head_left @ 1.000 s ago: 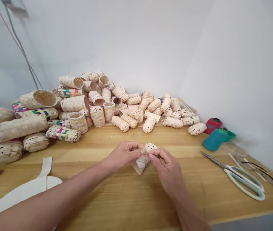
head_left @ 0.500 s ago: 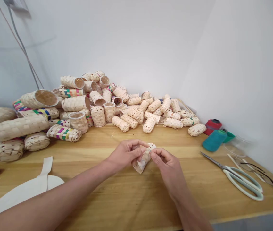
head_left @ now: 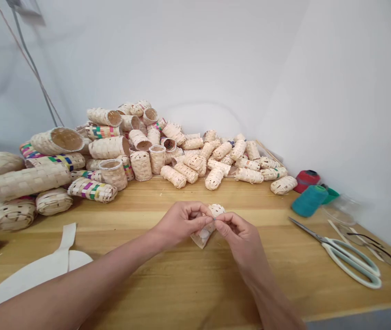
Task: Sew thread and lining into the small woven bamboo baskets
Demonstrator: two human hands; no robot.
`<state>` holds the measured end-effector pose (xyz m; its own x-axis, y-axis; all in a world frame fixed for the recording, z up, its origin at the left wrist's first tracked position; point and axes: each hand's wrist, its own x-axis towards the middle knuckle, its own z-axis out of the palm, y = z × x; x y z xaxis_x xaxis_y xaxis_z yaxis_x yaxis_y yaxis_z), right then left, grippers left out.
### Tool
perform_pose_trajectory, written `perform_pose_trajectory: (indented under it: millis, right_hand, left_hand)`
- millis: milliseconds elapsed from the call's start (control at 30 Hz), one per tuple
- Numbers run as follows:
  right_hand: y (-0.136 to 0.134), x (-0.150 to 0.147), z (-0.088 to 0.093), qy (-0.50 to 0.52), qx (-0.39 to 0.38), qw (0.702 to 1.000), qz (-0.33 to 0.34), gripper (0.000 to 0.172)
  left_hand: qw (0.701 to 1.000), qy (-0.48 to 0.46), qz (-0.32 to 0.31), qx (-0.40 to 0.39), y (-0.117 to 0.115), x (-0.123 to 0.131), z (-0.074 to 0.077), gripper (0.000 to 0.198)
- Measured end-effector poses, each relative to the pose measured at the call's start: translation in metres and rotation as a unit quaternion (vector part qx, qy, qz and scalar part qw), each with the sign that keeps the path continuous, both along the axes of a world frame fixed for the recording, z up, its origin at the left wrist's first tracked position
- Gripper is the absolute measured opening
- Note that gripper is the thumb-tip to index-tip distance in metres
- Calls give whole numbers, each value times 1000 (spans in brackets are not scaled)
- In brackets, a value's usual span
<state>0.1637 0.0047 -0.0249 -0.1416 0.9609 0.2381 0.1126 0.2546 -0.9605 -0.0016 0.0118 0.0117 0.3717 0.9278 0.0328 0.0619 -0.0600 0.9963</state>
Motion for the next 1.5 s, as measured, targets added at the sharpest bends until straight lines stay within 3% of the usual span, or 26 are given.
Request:
perform_pose_trajectory:
  millis: [267, 500, 733, 1067, 1267, 1500]
  right_hand:
    - [-6, -1, 5, 16, 25, 999, 12, 20]
    - [-3, 0, 2, 31, 4, 999, -10, 24]
    - [-2, -1, 2, 33, 2, 999, -7, 23]
    - [-3, 0, 1, 18, 5, 1000, -4, 21]
    - [-3, -1, 1, -2, 3, 1000, -8, 24]
    - [-4, -1, 2, 7, -7, 1000, 4, 27]
  left_hand:
    - [999, 38, 11, 20, 1, 0, -2, 19]
    - [995, -8, 82, 54, 0, 1, 3, 16]
    - [999, -13, 33, 36, -3, 2, -5, 18]
    - [991, 70, 60, 94, -2, 1, -3, 18]
    - [979, 129, 41, 149, -4, 0, -1, 16]
    - [981, 131, 34, 136, -6, 1, 1, 16]
